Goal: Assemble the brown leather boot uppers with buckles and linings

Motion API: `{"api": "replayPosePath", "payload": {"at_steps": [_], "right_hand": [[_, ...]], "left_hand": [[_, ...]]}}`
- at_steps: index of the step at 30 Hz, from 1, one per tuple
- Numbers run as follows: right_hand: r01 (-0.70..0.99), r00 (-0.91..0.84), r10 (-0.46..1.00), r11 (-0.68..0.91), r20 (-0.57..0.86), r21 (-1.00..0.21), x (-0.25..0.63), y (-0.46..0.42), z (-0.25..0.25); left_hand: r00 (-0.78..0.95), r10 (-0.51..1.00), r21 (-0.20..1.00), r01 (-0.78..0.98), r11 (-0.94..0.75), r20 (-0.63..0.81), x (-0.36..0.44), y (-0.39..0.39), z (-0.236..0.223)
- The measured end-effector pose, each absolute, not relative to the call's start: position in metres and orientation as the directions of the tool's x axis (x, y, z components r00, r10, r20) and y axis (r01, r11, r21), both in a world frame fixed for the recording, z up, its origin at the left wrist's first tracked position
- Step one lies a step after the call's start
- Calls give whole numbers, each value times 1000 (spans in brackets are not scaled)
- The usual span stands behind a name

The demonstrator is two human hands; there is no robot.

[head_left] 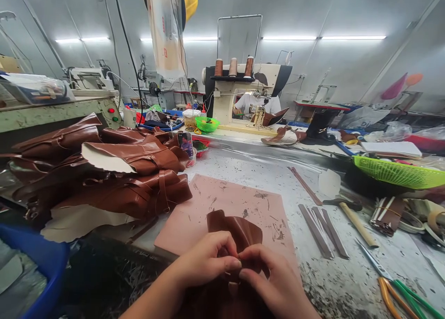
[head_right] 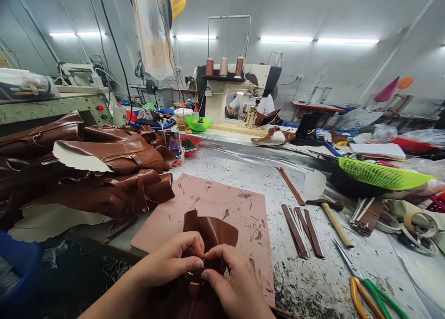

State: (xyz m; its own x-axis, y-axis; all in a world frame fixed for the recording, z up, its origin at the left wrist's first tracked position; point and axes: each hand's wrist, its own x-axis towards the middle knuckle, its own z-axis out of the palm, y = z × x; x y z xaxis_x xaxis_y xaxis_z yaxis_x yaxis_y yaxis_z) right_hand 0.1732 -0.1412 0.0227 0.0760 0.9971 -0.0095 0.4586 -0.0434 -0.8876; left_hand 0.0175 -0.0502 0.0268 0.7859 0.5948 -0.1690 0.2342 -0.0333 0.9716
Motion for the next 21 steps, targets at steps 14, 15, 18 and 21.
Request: {"api": "replayPosePath", "payload": {"at_steps": [14,15,18,21], "right_hand": [[465,9,1000,-13,-10,-885,179,-137,32],[479,19,999,-39,-35,-877,180,-136,34],[512,37,997,-79,-70,-855,180,-134,39],[542,65,994,-105,-83,-834,178,-133,37]], "left_hand": [[858,507,993,112,-30,-81,15,-42,22],[856,514,992,100,-75,-48,16,-43,23],[849,527,979,91,-180,18,17,-48,26],[817,573,964,195,-179,-59,17,-51,31]]}}
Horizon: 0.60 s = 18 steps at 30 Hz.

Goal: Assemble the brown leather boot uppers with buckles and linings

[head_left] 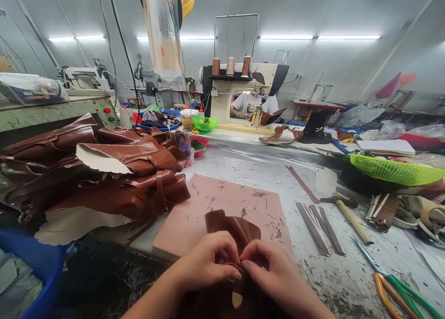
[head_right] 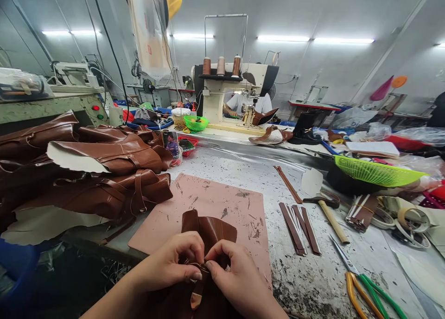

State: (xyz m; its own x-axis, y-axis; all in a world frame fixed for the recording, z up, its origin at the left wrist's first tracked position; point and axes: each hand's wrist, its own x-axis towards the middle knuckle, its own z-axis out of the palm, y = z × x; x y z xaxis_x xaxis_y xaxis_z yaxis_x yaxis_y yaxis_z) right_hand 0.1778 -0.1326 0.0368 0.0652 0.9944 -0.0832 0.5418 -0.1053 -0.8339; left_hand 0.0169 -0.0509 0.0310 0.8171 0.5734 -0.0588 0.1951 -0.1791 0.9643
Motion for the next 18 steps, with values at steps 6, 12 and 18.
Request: {"api": "replayPosePath", "payload": {"at_steps": [6,12,18], "right_hand": [[549,82,997,-49,-4,-834,177,-138,31],[561,-27,992,-85,-121,-823,186,-140,42],[569,-59,985,-100,-161,-816,184,-141,45]], "left_hand": [[831,514,935,325,-140,-212,16,-52,38],[798,540,960,270,75,-267,19,-50,38],[859,466,950,294,-109,-212,16,-49,43]]}}
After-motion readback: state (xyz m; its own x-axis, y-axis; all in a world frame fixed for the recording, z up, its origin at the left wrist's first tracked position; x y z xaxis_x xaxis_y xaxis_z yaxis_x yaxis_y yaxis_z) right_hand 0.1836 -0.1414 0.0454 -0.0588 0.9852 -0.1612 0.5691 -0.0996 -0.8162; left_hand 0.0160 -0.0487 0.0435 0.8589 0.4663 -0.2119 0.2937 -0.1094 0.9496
